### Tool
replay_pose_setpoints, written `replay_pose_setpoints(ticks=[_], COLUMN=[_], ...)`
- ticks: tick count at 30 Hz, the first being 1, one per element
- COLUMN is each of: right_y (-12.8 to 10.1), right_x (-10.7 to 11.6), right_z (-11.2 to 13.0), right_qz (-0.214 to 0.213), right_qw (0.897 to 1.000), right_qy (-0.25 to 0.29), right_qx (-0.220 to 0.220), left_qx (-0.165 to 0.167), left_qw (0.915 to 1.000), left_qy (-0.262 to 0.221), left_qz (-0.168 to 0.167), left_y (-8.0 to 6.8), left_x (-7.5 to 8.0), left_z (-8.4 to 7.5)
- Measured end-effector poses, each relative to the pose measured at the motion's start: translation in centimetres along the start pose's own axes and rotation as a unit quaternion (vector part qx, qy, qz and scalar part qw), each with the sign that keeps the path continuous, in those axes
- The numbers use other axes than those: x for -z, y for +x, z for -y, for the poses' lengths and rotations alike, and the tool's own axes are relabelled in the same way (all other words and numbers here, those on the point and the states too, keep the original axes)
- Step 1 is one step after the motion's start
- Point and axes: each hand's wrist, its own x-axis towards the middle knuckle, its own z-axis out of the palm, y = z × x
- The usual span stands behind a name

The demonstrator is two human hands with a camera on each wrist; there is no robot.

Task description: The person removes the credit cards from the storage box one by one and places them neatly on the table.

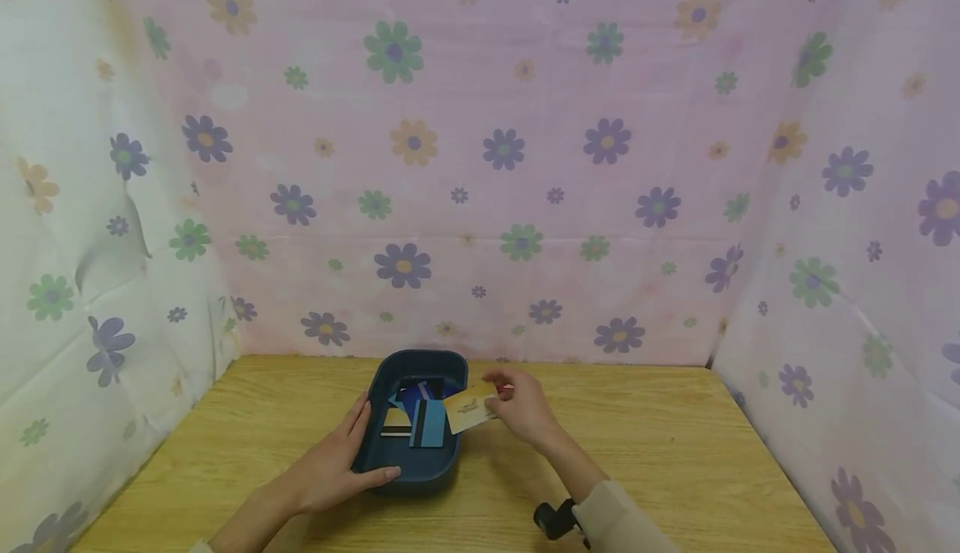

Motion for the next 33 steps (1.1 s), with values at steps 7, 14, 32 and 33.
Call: replay_pose_setpoints(ticks=[7,14,32,33], right_y=[-0.4,-0.8,-1.1,-1.1], right_x=[1.4,2.9,5.8,5.9], right_z=[-0.6,-1.1,-4.7,-4.7], right_qz=[-0.002,-0.012,-0.059,-0.061], right_qw=[1.000,1.000,0.997,0.996], right_qy=[0.015,0.011,-0.024,-0.025], right_qx=[-0.006,-0.021,-0.053,-0.055], left_qx=[-0.001,0.004,0.005,0.005], left_qw=[1.0000,1.0000,0.9999,0.9999], left_qy=[-0.001,-0.005,-0.013,-0.014], left_qz=[-0.004,-0.004,0.002,0.002], left_y=[0.0,0.0,0.0,0.0], left_x=[-0.1,-0.1,0.0,0.1], left_z=[0.0,0.0,-0.1,-0.2])
